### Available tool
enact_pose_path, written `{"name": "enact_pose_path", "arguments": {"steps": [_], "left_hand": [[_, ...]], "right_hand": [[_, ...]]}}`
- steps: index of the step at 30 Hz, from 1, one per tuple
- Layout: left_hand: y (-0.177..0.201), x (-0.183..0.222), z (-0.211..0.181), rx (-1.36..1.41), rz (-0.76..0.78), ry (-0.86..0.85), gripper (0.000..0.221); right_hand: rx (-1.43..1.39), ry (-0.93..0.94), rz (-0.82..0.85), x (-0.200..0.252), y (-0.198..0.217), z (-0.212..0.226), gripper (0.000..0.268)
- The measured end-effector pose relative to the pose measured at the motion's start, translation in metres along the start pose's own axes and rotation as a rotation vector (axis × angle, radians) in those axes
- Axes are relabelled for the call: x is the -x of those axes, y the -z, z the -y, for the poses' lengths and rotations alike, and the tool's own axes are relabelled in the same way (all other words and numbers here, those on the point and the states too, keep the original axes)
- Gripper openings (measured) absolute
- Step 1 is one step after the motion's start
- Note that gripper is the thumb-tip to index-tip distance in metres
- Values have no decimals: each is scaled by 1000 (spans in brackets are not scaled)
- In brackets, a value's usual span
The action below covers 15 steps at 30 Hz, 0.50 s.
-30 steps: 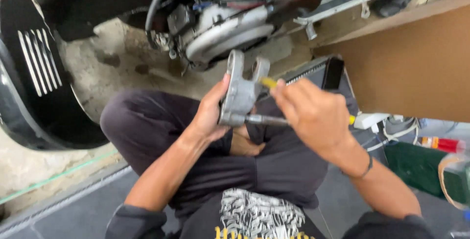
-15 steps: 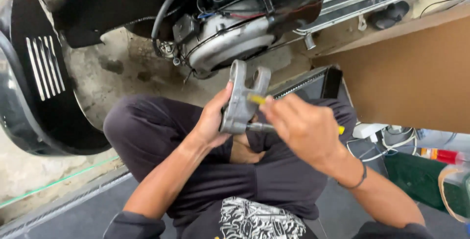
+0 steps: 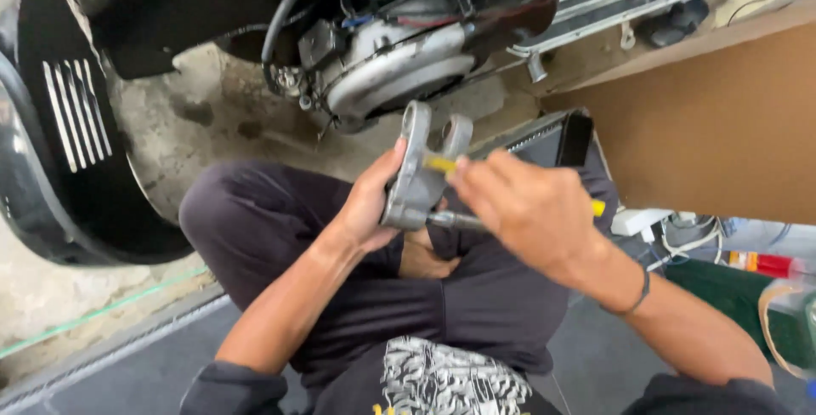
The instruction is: Cleaning a metal motorcycle component by scraping off residue with a small hand tool.
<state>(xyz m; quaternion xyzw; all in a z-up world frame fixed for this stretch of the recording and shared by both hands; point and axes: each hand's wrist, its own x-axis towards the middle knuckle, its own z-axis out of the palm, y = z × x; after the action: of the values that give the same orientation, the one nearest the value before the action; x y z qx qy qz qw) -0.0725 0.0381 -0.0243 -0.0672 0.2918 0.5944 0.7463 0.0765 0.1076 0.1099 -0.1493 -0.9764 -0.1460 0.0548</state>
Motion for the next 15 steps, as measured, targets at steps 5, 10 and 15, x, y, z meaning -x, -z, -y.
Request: {"name": "enact_pose_path", "arguments": {"steps": [5,10,15], "left_hand": [[4,-6,-2,-77,24,-33,40],[8,-2,6,-66,24,-33,41],[-6,5,-1,-33,-4,-35,37]], "right_hand": [[1,62,25,-3,8,8,15],[35,14,-4,2,9,15,16],[81,-7,-14,1,3,1,15]]}}
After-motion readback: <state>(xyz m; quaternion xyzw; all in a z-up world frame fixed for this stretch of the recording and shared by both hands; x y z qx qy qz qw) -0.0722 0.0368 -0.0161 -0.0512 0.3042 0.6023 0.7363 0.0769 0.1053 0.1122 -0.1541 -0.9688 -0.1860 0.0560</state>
